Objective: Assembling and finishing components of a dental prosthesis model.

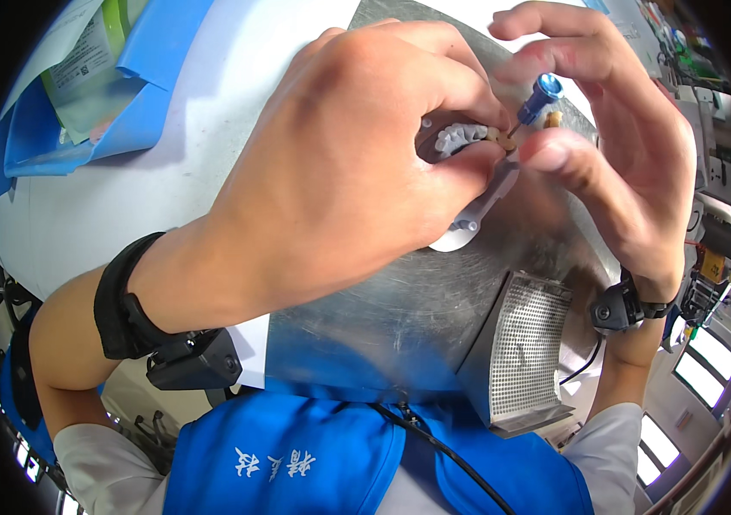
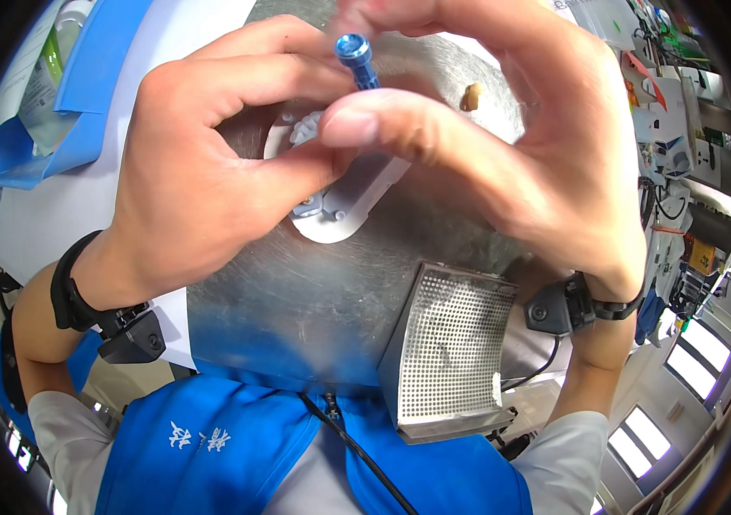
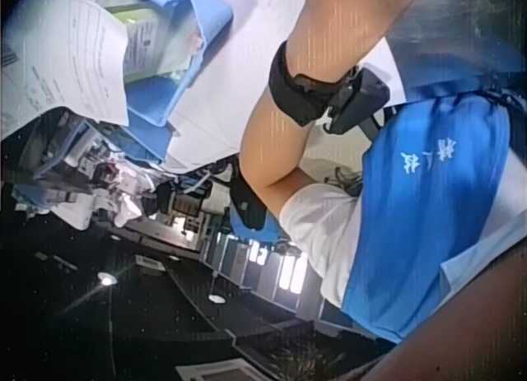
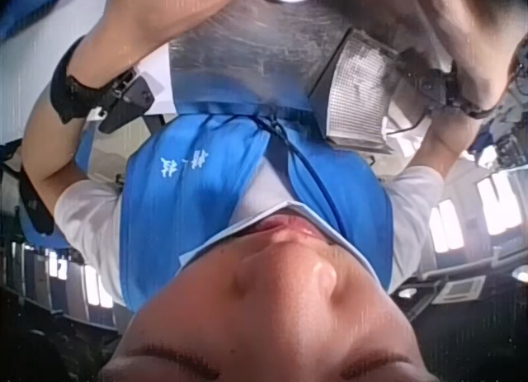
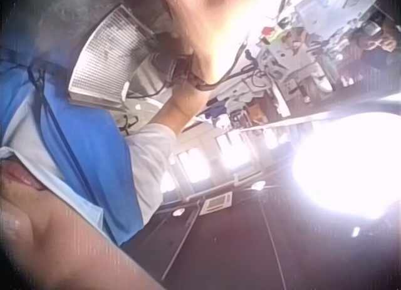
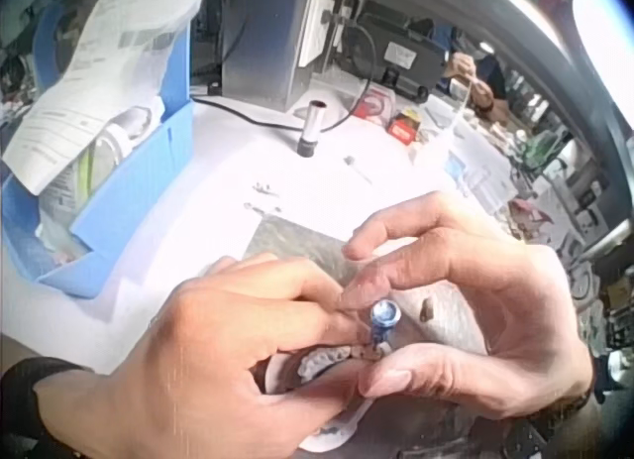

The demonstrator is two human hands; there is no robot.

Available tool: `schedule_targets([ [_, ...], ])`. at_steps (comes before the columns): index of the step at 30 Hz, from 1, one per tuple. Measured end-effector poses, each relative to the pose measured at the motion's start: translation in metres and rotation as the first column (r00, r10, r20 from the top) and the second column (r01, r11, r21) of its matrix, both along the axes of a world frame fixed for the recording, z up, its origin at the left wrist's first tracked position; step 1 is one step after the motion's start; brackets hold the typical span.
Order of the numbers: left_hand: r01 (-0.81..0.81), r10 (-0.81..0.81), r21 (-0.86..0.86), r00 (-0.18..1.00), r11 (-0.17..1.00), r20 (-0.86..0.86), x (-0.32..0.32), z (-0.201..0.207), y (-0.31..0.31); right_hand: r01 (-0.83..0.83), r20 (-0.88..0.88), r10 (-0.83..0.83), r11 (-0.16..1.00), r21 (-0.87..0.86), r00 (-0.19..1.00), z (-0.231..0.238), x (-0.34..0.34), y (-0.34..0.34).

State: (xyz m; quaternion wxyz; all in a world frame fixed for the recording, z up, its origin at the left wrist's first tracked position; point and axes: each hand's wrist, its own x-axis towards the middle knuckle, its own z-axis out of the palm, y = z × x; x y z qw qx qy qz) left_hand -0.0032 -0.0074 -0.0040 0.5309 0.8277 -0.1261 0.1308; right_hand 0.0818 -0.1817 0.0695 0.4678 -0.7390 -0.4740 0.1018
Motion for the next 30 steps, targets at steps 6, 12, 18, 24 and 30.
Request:
schedule_targets([
  [6, -0.006, 0.006, -0.002, 1.000, 1.000, -0.007, -0.002, -0.002, 0.000, 0.011, 0.159, 0.039, 0.954, -0.301, 0.986, 0.010, 0.013, -0.012],
  [12, 0.006, -0.006, -0.015, 1.000, 1.000, 0.005, 0.000, -0.001, -0.004, -0.054, 0.150, 0.054, 0.999, -0.003, 0.987, -0.021, 0.019, -0.019],
  [18, 0.011, -0.011, -0.019, 1.000, 1.000, 0.003, -0.002, -0.005, -0.001, -0.014, 0.006, 0.013, 0.993, 0.120, 1.000, -0.017, 0.013, -0.005],
  [24, 0.010, -0.010, -0.025, 1.000, 1.000, 0.000, -0.001, -0.006, -0.004, -0.075, 0.215, 0.103, 0.988, -0.134, 0.971, -0.002, 0.014, -0.014],
  [30, -0.001, 0.001, -0.030, 1.000, 1.000, -0.011, -0.004, -0.009, -0.001, 0.257, 0.487, -0.056, 0.897, -0.358, 0.872, 0.006, -0.029, 0.023],
])
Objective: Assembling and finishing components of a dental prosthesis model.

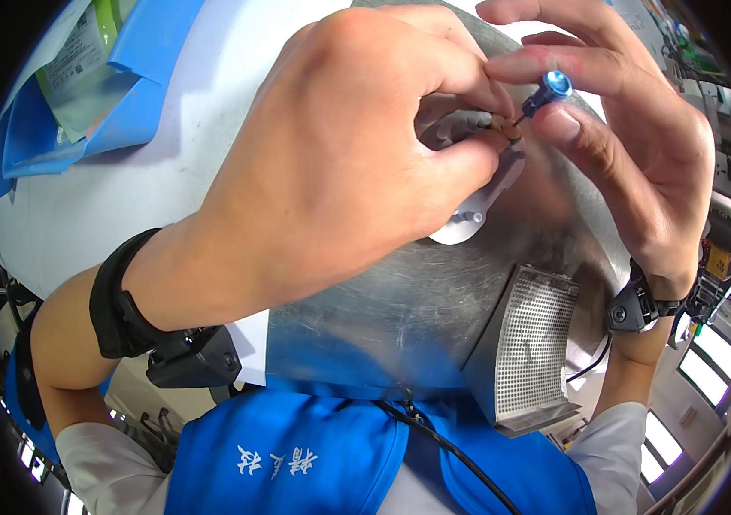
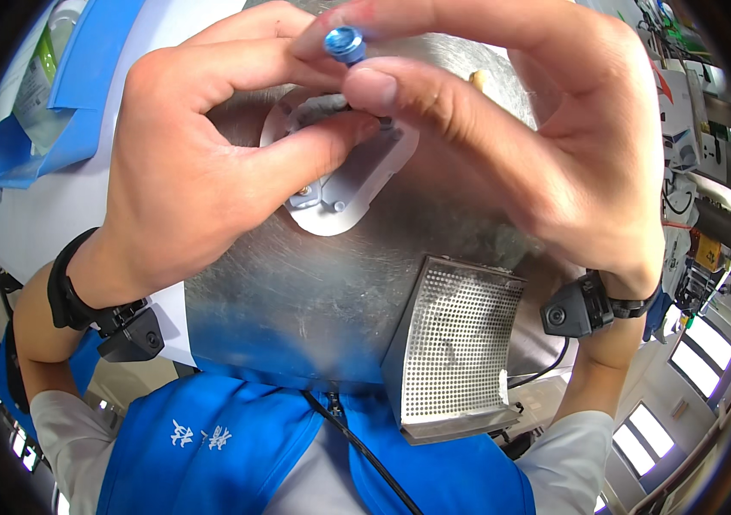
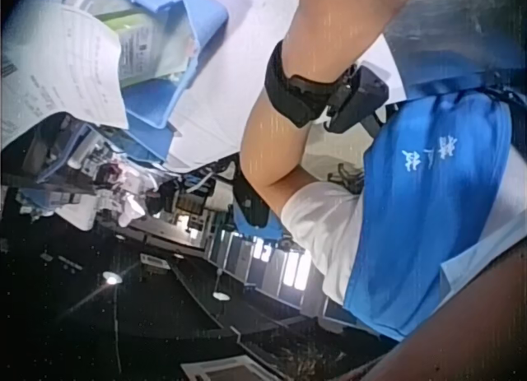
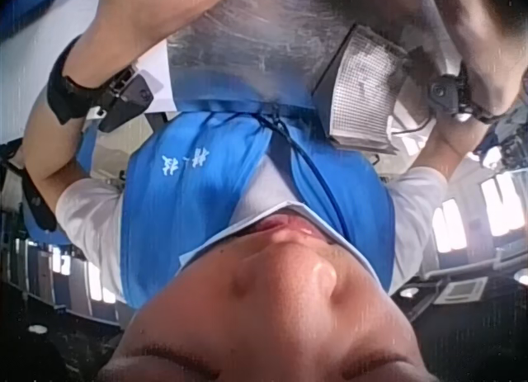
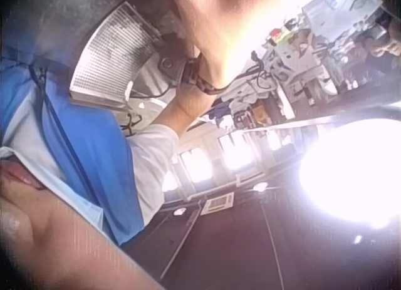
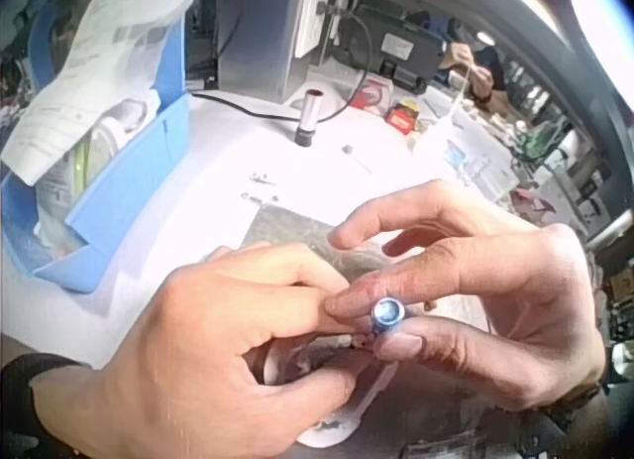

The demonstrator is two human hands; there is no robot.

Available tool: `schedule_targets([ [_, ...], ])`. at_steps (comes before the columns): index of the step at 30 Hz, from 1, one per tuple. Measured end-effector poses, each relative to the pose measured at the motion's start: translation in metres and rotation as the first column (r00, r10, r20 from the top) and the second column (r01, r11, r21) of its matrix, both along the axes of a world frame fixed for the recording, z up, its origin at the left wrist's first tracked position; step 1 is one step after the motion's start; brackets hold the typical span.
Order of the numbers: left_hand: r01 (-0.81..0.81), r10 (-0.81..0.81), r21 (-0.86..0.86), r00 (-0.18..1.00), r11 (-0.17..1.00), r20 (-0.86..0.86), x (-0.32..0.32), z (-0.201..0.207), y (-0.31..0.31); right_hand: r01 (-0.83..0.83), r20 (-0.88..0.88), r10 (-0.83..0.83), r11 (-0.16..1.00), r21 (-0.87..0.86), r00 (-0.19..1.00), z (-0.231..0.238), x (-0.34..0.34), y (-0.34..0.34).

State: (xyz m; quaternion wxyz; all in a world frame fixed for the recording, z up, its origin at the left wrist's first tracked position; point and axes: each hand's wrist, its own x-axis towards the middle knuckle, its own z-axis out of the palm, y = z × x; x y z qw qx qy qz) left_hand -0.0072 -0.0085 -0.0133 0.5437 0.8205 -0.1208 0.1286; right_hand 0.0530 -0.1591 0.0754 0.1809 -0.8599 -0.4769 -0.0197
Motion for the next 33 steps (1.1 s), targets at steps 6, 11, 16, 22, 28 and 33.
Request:
schedule_targets([
  [6, 0.017, -0.017, -0.012, 1.000, 1.000, 0.011, 0.001, -0.001, -0.001, -0.378, -0.034, 0.389, 0.909, 0.177, 0.921, -0.005, 0.029, -0.017],
  [11, 0.021, -0.021, -0.028, 1.000, 0.999, 0.020, 0.003, -0.003, -0.003, -0.032, -0.393, 0.187, 0.928, 0.370, 0.900, -0.009, 0.029, -0.027],
  [16, 0.013, -0.013, -0.027, 1.000, 1.000, 0.013, 0.001, -0.005, -0.002, -0.567, 0.061, 0.570, 0.788, 0.241, 0.819, -0.023, 0.075, -0.042],
  [22, 0.015, -0.014, -0.040, 1.000, 0.999, 0.020, 0.003, -0.006, -0.005, -0.171, -0.019, 0.176, 0.973, 0.156, 0.984, -0.011, 0.046, -0.038],
  [28, 0.005, -0.004, -0.050, 1.000, 0.999, 0.025, 0.000, -0.008, -0.001, -0.039, -0.355, 0.149, 0.953, 0.300, 0.923, -0.006, 0.022, -0.028],
  [33, 0.011, -0.009, -0.058, 0.999, 0.998, 0.037, 0.008, -0.007, -0.002, 0.023, -0.352, -0.022, 1.000, -0.003, 0.936, 0.010, 0.038, -0.050],
])
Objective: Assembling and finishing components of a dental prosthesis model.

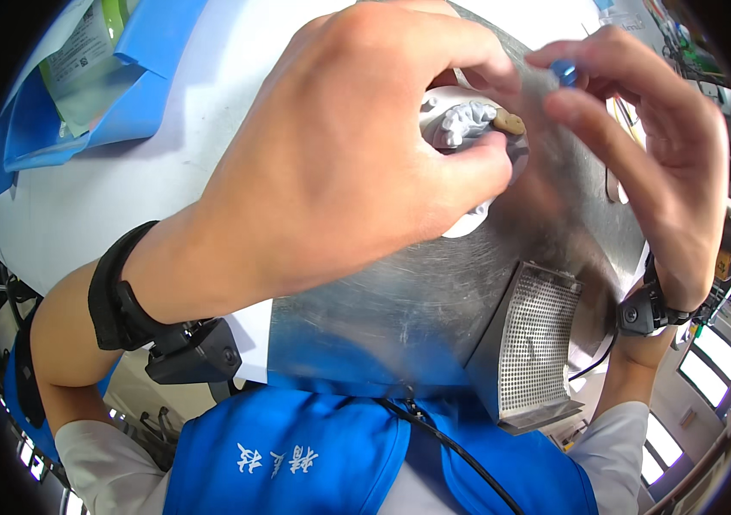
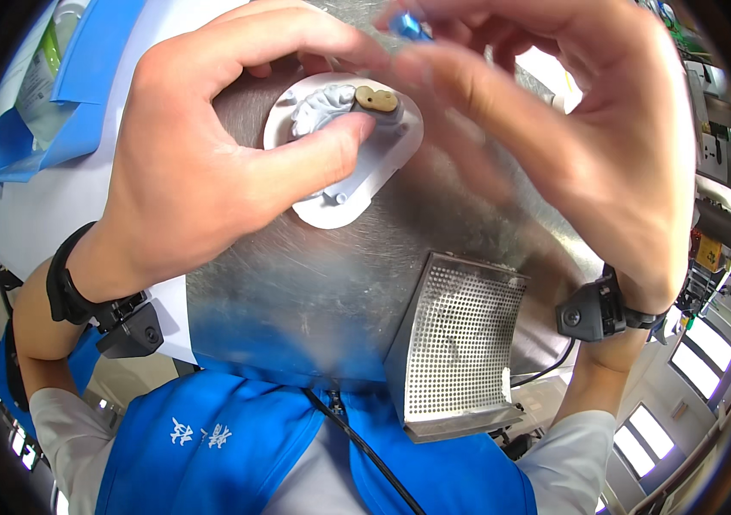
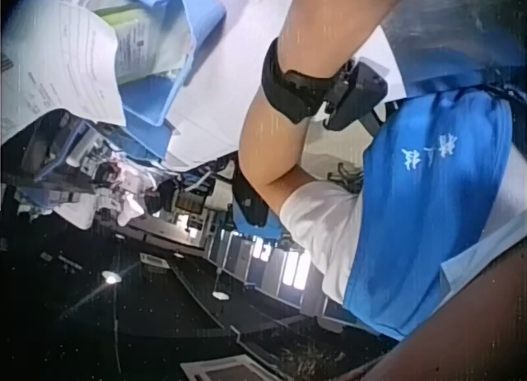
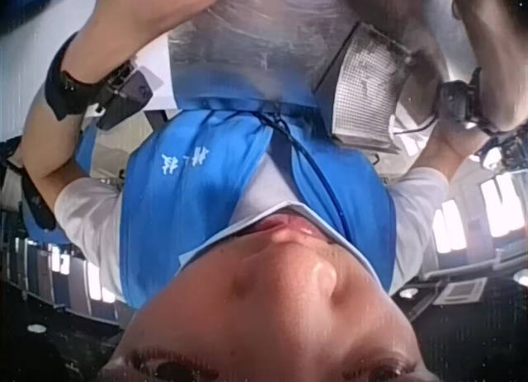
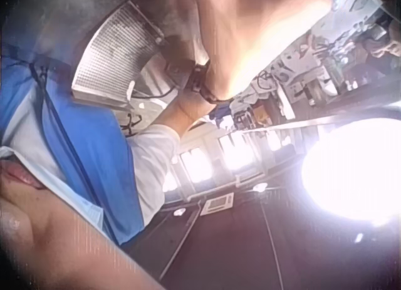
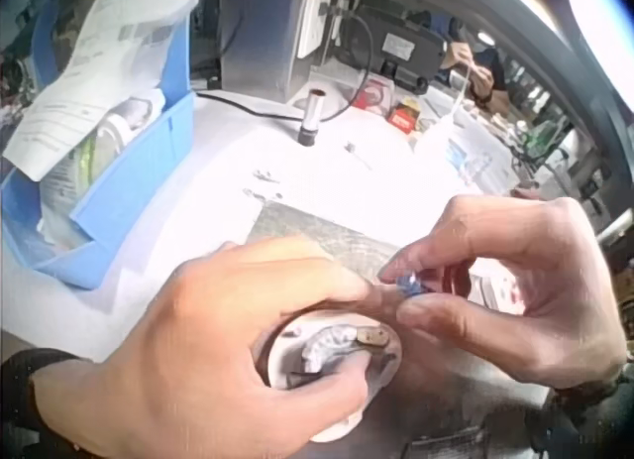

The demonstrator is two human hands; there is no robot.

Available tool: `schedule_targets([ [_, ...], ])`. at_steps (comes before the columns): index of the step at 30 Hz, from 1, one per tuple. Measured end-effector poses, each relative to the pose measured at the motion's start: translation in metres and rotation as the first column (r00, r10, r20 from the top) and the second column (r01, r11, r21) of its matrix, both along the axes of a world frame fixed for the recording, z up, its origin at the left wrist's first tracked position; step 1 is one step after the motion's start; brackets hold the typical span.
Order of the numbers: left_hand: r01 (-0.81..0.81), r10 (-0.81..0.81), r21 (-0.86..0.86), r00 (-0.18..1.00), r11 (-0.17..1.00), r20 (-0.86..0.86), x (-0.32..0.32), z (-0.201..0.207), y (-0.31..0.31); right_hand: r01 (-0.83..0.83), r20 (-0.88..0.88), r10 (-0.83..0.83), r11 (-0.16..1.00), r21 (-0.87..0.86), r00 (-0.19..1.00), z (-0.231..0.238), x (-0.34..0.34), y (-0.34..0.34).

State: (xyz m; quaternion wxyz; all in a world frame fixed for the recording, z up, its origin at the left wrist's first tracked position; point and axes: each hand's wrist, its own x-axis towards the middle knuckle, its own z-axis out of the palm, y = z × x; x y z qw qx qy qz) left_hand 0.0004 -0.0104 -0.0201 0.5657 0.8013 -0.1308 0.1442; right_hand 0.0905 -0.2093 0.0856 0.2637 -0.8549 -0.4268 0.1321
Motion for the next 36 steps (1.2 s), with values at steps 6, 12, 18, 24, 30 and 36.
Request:
schedule_targets([
  [6, -0.015, 0.015, 0.001, 1.000, 1.000, -0.005, -0.004, -0.002, 0.003, 0.009, 0.025, -0.008, 1.000, -0.024, 1.000, -0.013, -0.016, 0.006],
  [12, -0.016, 0.016, -0.014, 1.000, 1.000, -0.002, -0.006, -0.002, 0.002, 0.014, 0.236, -0.043, 0.993, 0.121, 0.971, -0.022, -0.044, 0.017],
  [18, -0.031, 0.031, -0.023, 1.000, 0.999, -0.004, -0.008, -0.005, 0.005, -0.078, 0.384, 0.058, 0.996, 0.039, 0.921, -0.034, -0.029, 0.002],
  [24, -0.035, 0.035, -0.037, 0.999, 0.999, -0.008, -0.011, -0.008, 0.006, -0.061, 0.441, 0.031, 0.997, 0.055, 0.897, -0.041, -0.034, 0.001],
  [30, -0.042, 0.042, -0.041, 0.999, 0.998, 0.006, -0.009, -0.003, -0.002, -0.016, 0.278, 0.011, 1.000, 0.017, 0.960, -0.029, -0.031, 0.003],
  [36, -0.046, 0.047, -0.057, 0.998, 0.997, 0.028, -0.011, -0.004, 0.000, -0.027, 0.347, 0.038, 0.999, -0.035, 0.937, -0.032, -0.035, 0.002],
])
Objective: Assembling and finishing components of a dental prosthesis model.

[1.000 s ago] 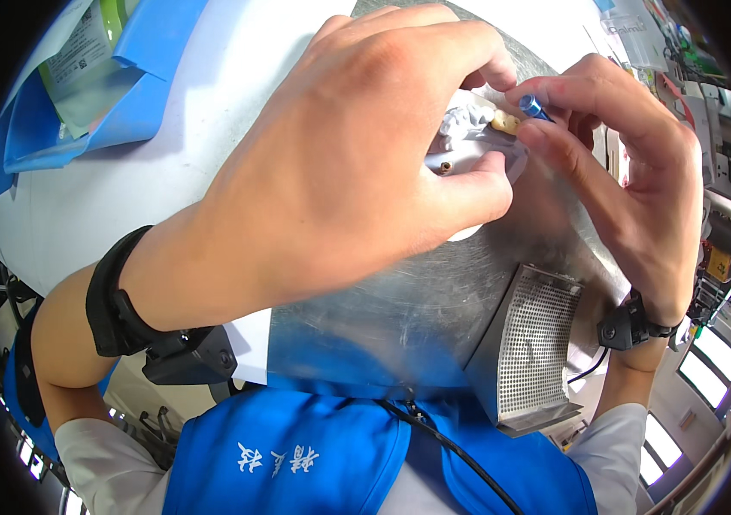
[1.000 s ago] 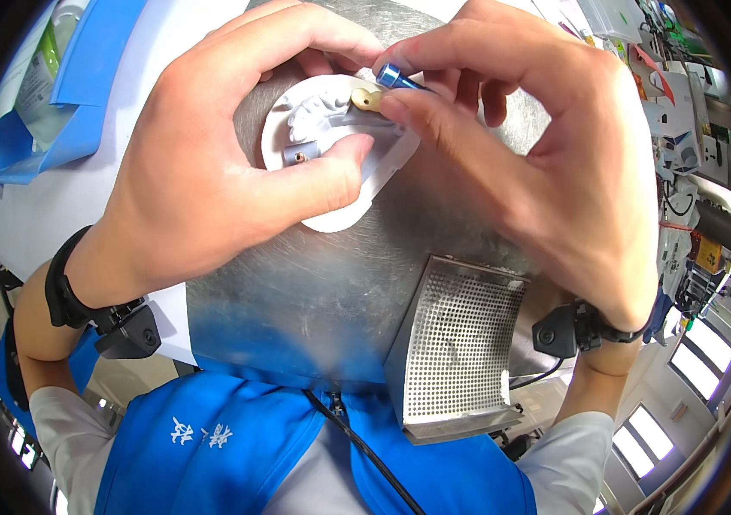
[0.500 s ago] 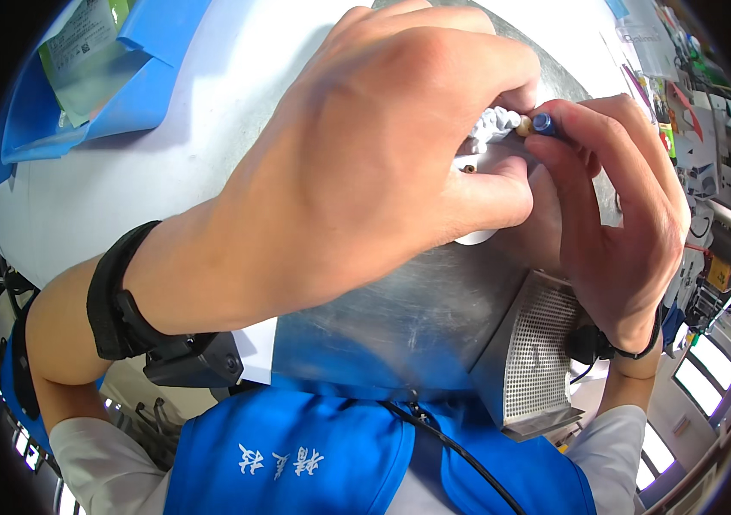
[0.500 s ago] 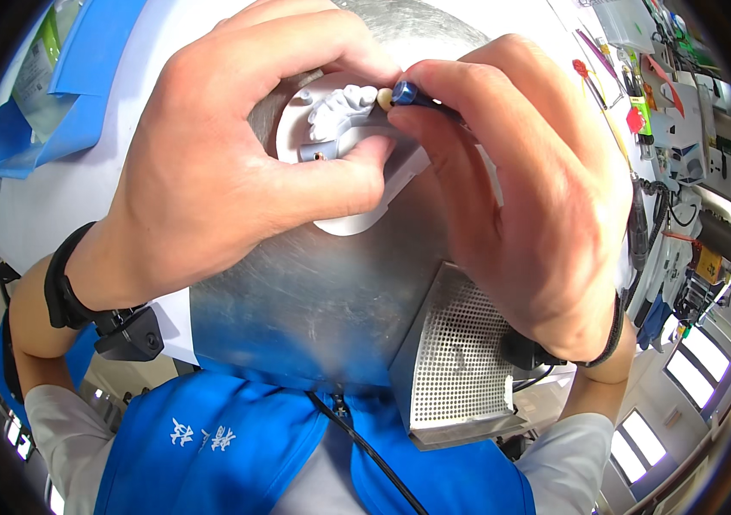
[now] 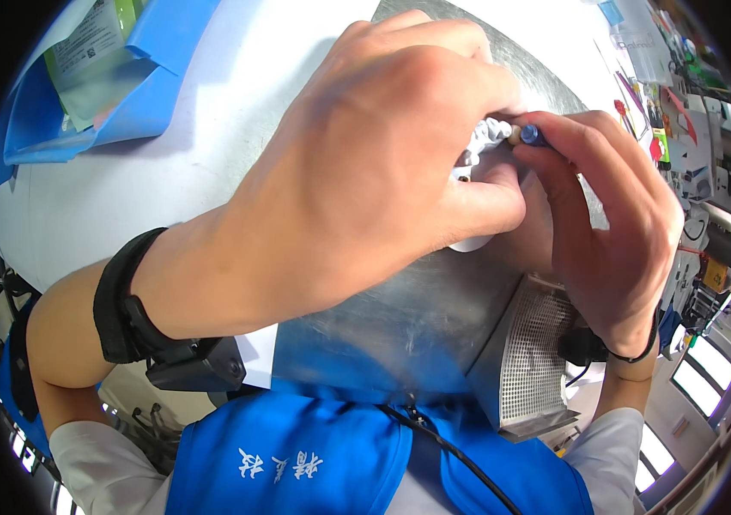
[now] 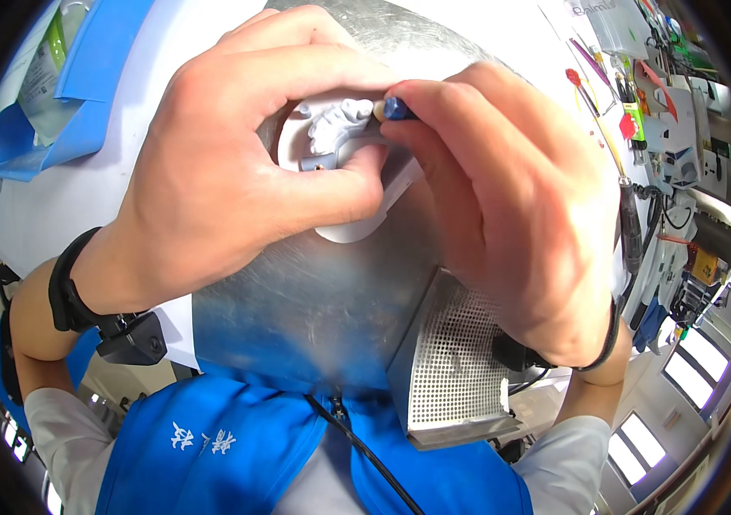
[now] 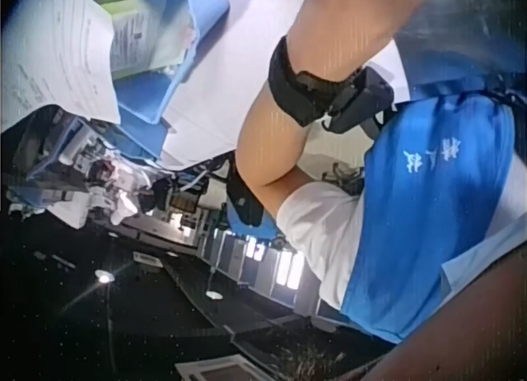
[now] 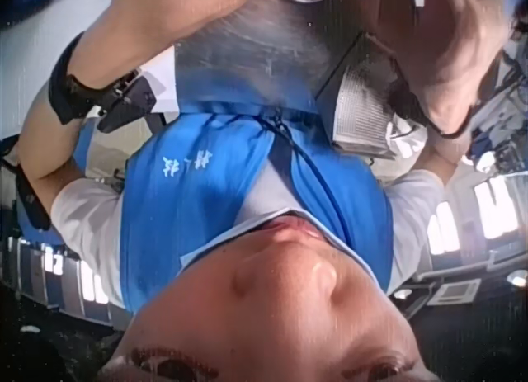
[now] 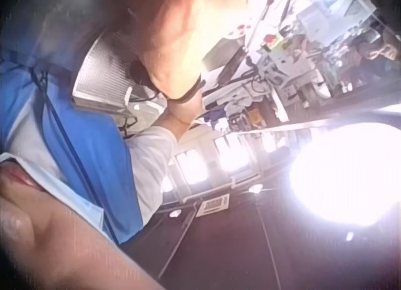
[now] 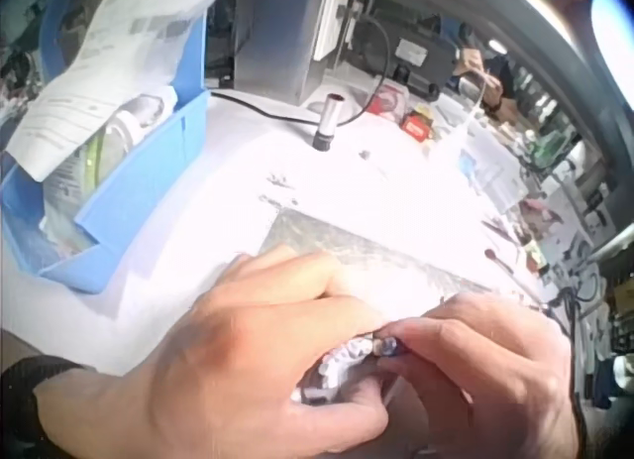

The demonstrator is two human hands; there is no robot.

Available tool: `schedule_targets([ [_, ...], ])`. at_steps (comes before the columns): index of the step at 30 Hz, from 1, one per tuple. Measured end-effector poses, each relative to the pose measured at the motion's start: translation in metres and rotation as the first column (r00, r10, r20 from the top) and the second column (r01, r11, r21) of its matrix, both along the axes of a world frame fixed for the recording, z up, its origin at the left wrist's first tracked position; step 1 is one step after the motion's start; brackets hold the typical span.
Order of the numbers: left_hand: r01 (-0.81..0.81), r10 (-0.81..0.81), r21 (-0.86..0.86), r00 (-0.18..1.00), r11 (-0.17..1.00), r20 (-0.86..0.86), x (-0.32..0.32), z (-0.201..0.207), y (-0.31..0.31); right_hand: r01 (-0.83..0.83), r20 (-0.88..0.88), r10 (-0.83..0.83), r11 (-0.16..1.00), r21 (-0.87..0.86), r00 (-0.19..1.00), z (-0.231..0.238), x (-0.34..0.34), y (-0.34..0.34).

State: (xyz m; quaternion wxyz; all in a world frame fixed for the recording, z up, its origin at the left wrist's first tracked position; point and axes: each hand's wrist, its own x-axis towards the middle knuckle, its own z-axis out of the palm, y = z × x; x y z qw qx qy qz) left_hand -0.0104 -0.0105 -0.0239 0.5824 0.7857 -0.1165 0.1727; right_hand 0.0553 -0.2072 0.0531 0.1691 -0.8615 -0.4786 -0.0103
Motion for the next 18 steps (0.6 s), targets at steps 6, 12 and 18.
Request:
schedule_targets([
  [6, -0.018, 0.018, -0.014, 1.000, 1.000, -0.009, 0.006, -0.004, -0.003, -0.032, 0.080, 0.028, 0.998, 0.057, 0.996, -0.005, 0.000, -0.001],
  [12, -0.022, 0.022, -0.031, 1.000, 0.999, -0.010, 0.003, -0.005, -0.003, -0.039, 0.075, 0.035, 0.998, 0.053, 0.997, 0.001, 0.004, -0.001],
  [18, -0.022, 0.022, -0.036, 1.000, 0.999, -0.001, 0.009, -0.005, -0.003, 0.200, -0.478, -0.106, 0.968, 0.151, 0.872, 0.013, 0.014, -0.005],
])
